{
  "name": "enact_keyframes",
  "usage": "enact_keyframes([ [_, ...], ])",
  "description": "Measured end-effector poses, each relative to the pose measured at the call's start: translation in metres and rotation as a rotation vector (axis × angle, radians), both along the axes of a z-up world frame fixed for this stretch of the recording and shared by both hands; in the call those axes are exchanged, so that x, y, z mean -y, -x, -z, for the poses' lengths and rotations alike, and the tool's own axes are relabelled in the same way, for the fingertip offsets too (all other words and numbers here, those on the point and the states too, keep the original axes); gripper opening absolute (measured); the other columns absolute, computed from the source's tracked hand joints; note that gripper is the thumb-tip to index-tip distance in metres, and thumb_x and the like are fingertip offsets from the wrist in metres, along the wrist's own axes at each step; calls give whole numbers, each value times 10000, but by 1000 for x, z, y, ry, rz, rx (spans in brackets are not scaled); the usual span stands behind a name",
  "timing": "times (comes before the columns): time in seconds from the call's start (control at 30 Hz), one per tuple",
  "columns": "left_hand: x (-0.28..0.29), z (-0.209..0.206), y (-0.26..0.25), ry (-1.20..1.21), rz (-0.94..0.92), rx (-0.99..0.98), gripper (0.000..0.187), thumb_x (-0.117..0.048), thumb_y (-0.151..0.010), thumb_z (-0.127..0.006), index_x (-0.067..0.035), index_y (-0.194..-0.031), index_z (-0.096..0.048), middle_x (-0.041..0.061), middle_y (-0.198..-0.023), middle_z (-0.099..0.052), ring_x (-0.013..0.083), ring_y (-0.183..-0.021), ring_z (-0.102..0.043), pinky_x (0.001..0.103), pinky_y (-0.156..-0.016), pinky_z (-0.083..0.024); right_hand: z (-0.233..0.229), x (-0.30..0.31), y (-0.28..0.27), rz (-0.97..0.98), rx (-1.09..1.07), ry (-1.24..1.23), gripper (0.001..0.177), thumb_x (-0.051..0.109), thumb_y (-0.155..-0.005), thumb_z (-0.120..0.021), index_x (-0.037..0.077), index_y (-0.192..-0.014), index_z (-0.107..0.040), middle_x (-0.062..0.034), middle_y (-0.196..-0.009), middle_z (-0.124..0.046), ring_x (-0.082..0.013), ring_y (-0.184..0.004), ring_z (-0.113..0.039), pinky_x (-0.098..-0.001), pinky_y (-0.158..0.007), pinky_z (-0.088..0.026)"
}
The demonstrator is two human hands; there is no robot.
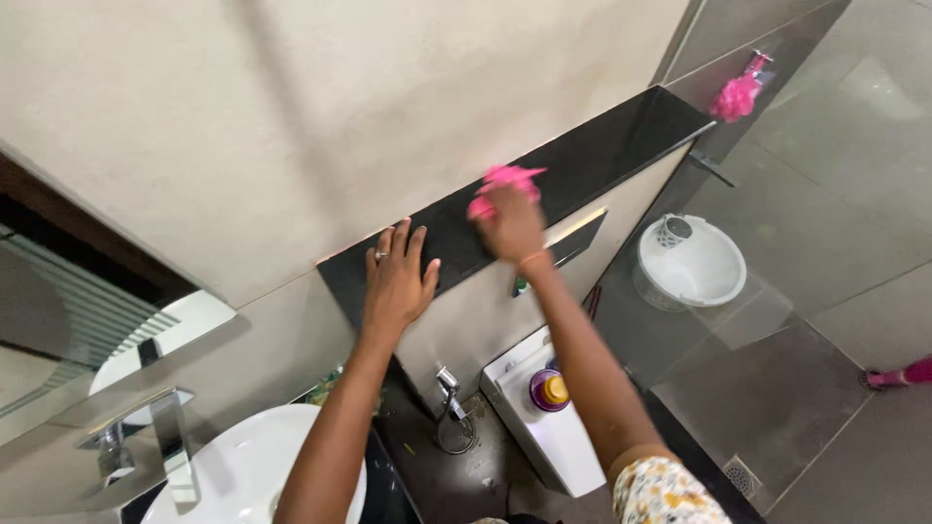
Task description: Cleaning and wiping down a bathroom shelf using a pink cloth.
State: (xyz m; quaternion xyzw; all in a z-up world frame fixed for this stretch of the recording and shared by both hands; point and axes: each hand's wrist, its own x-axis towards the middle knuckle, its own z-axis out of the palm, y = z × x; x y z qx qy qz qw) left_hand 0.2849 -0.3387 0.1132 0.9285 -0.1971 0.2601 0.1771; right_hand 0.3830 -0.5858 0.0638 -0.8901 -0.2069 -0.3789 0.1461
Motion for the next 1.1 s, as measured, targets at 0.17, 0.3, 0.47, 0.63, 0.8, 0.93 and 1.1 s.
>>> enact_keyframes([
  [0.17, 3, 5, -3, -75, -19, -5, 593, -328, -930, -649, -91, -1451, -496, 186, -1559, -423, 389, -1410, -403, 612, -1065, -357, -35, -40, 55, -331, -108, -12, 413, 313, -923, -695, 127, -1291, -675, -165, -1422, -602, -387, -1354, -526, -496, -1148, -393],
  [0.3, 19, -3, -6, -133, 68, -12, 678, -384, -891, -681, -106, -1468, -457, 162, -1576, -407, 368, -1420, -391, 597, -1079, -344, -39, 8, 33, -318, -304, -79, 373, 336, -948, -669, 218, -1301, -685, -73, -1436, -614, -320, -1367, -562, -472, -1175, -419],
  [0.47, 65, -14, -18, -213, 240, -32, 790, -441, -834, -719, -123, -1494, -424, 159, -1570, -384, 364, -1408, -368, 583, -1070, -319, -8, 130, -33, 79, -214, -59, 406, 349, -944, -647, 194, -1317, -671, -90, -1479, -573, -350, -1380, -502, -531, -1155, -332],
  [0.63, 129, -16, -49, -315, 342, -68, 829, -429, -796, -737, -153, -1502, -401, 142, -1570, -374, 348, -1419, -352, 572, -1071, -302, -3, 215, -74, 237, -221, -89, 396, 359, -981, -622, 191, -1337, -661, -101, -1500, -550, -370, -1422, -438, -547, -1178, -274],
  [0.8, 213, -5, -98, -330, 461, 12, 898, -383, -825, -748, -169, -1595, -339, 114, -1574, -402, 308, -1429, -382, 554, -1088, -321, 1, 273, -112, 345, -281, -140, 396, 358, -968, -624, 230, -1342, -654, -80, -1505, -535, -355, -1453, -411, -542, -1195, -270],
  [0.93, 276, 2, -126, -328, 465, 94, 944, -398, -832, -765, -162, -1623, -307, 115, -1577, -408, 305, -1437, -387, 552, -1096, -333, 1, 313, -133, 374, -293, -135, 388, 343, -980, -621, 231, -1350, -648, -93, -1507, -524, -366, -1436, -401, -562, -1166, -264],
  [1.1, 329, 6, -155, -287, 409, 125, 1041, -451, -792, -789, -142, -1617, -235, 158, -1583, -377, 348, -1438, -370, 601, -1094, -338, -6, 359, -157, 353, -330, -112, 387, 337, -993, -615, 239, -1366, -646, -103, -1481, -538, -384, -1434, -405, -569, -1154, -269],
])
